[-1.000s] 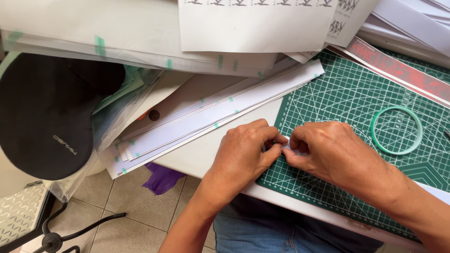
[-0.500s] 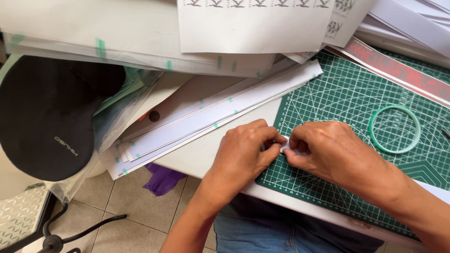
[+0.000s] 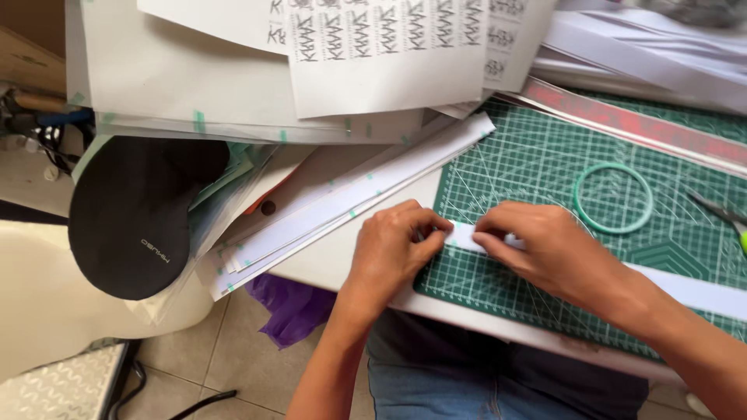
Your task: The person cuts small pieces of green tape and places them at intervals along a long white paper strip on a green cutting mat. They smooth each piece down and occasionally adjust the strip's position. The process is repeated multiple times across the length of the strip.
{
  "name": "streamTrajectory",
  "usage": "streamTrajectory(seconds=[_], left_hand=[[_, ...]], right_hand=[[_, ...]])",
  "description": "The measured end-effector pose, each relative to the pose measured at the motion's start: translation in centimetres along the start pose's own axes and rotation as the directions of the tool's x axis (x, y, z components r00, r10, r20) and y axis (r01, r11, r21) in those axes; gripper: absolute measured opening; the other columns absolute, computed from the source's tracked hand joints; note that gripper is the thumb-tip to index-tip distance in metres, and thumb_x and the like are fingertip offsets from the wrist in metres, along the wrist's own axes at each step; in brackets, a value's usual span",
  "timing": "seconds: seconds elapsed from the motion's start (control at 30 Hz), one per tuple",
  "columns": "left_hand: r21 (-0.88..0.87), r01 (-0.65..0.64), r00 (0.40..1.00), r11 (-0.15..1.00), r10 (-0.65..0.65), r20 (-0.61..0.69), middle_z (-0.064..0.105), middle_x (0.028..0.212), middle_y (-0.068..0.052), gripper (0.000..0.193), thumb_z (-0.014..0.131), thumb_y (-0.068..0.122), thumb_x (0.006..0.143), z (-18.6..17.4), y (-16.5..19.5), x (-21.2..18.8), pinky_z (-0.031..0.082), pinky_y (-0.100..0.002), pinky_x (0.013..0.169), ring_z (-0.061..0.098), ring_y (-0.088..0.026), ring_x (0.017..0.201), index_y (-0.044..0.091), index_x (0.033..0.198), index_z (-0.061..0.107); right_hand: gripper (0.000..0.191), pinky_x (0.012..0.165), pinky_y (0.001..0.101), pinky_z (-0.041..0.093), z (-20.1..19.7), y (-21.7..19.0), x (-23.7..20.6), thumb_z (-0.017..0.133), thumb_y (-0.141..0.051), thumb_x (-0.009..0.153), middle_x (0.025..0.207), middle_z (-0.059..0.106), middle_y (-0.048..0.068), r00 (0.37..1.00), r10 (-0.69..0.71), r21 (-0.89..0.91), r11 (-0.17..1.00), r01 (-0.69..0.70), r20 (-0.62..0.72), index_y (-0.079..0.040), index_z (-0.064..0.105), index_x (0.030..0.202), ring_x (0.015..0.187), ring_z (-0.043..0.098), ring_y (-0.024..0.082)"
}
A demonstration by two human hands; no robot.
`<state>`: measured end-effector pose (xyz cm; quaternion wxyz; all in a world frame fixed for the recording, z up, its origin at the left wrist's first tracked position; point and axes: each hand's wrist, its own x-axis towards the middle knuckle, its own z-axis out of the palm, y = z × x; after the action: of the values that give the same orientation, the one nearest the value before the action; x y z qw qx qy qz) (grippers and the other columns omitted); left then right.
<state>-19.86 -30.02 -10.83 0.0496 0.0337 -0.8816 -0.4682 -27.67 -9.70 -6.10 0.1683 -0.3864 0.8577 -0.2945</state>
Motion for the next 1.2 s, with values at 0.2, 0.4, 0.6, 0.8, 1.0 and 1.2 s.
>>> streamTrajectory(seconds=[0.2, 0.4, 0.6, 0.8, 1.0, 1.2], left_hand=[[-0.012, -0.094, 0.995, 0.996, 0.093, -0.043, 0.072, 0.079, -0.005, 0.014, 0.078, 0.016, 0.084, 1.2, 1.4, -1.8, 0.056, -0.032, 0.063, 0.071, -0.017, 0.067, 0.013, 0.097, 0.081], [-0.003, -0.128, 0.972, 0.992, 0.125, -0.201, 0.074, 0.083, -0.004, 0.023, 0.068, 0.009, 0.094, 4.0, 2.8, -4.3, 0.057, -0.03, 0.062, 0.069, -0.01, 0.069, 0.011, 0.116, 0.076], [0.202, -0.193, 0.85, 0.96, 0.267, -0.454, 0.059, 0.069, -0.007, 0.028, 0.052, 0.003, 0.105, 6.4, 4.4, -6.5, 0.044, -0.031, 0.057, 0.055, -0.014, 0.061, 0.002, 0.121, 0.074], [0.329, -0.13, 0.848, 0.935, 0.277, -0.452, 0.07, 0.072, -0.007, 0.026, 0.055, 0.016, 0.111, 8.0, 8.1, -7.6, 0.051, -0.031, 0.061, 0.068, -0.016, 0.063, 0.007, 0.115, 0.078], [0.591, -0.224, 0.736, 0.775, 0.532, -0.418, 0.071, 0.081, -0.009, 0.025, 0.059, 0.018, 0.115, 9.4, 6.8, -8.2, 0.051, -0.034, 0.063, 0.067, -0.022, 0.068, 0.009, 0.102, 0.078], [0.61, -0.317, 0.668, 0.726, 0.627, -0.4, 0.068, 0.083, -0.007, 0.008, 0.072, 0.018, 0.101, 9.1, 5.0, -8.4, 0.052, -0.035, 0.063, 0.067, -0.024, 0.076, 0.012, 0.102, 0.077]], right_hand=[[0.017, 0.065, 0.0338, 0.058, -0.2, 1.2, -13.4, 0.078, -0.02, 0.081, 0.081, 0.077, 0.005, 0.972, 0.158, 0.046, 0.987, -0.152, -0.174, -0.007, 0.076, 0.093, 0.072, 0.075, 0.02], [0.016, 0.076, 0.0336, 0.059, 2.6, 2.7, -27.8, 0.078, -0.015, 0.078, 0.089, 0.079, 0.003, 0.954, 0.08, 0.194, 0.981, -0.023, -0.29, -0.006, 0.077, 0.092, 0.086, 0.074, 0.02], [0.015, 0.08, 0.0357, 0.057, 3.7, 5.5, -37.8, 0.076, -0.017, 0.086, 0.094, 0.078, 0.004, 0.9, 0.186, 0.219, 0.97, -0.105, -0.394, -0.007, 0.077, 0.097, 0.09, 0.073, 0.023], [0.015, 0.077, 0.037, 0.056, -0.5, 7.5, -42.3, 0.075, -0.019, 0.086, 0.093, 0.078, 0.003, 0.832, 0.247, 0.152, 0.969, -0.197, -0.497, -0.008, 0.078, 0.095, 0.086, 0.074, 0.023], [0.015, 0.084, 0.0344, 0.058, -4.5, 11.3, -42.2, 0.072, -0.013, 0.087, 0.101, 0.074, 0.006, 0.717, 0.19, 0.012, 0.969, -0.245, -0.671, -0.007, 0.075, 0.1, 0.096, 0.073, 0.023], [0.02, 0.089, 0.0357, 0.057, -6.6, 13.7, -38.7, 0.071, -0.009, 0.089, 0.11, 0.073, 0.008, 0.691, 0.189, -0.048, 0.95, -0.309, -0.697, -0.007, 0.074, 0.109, 0.102, 0.072, 0.024]])
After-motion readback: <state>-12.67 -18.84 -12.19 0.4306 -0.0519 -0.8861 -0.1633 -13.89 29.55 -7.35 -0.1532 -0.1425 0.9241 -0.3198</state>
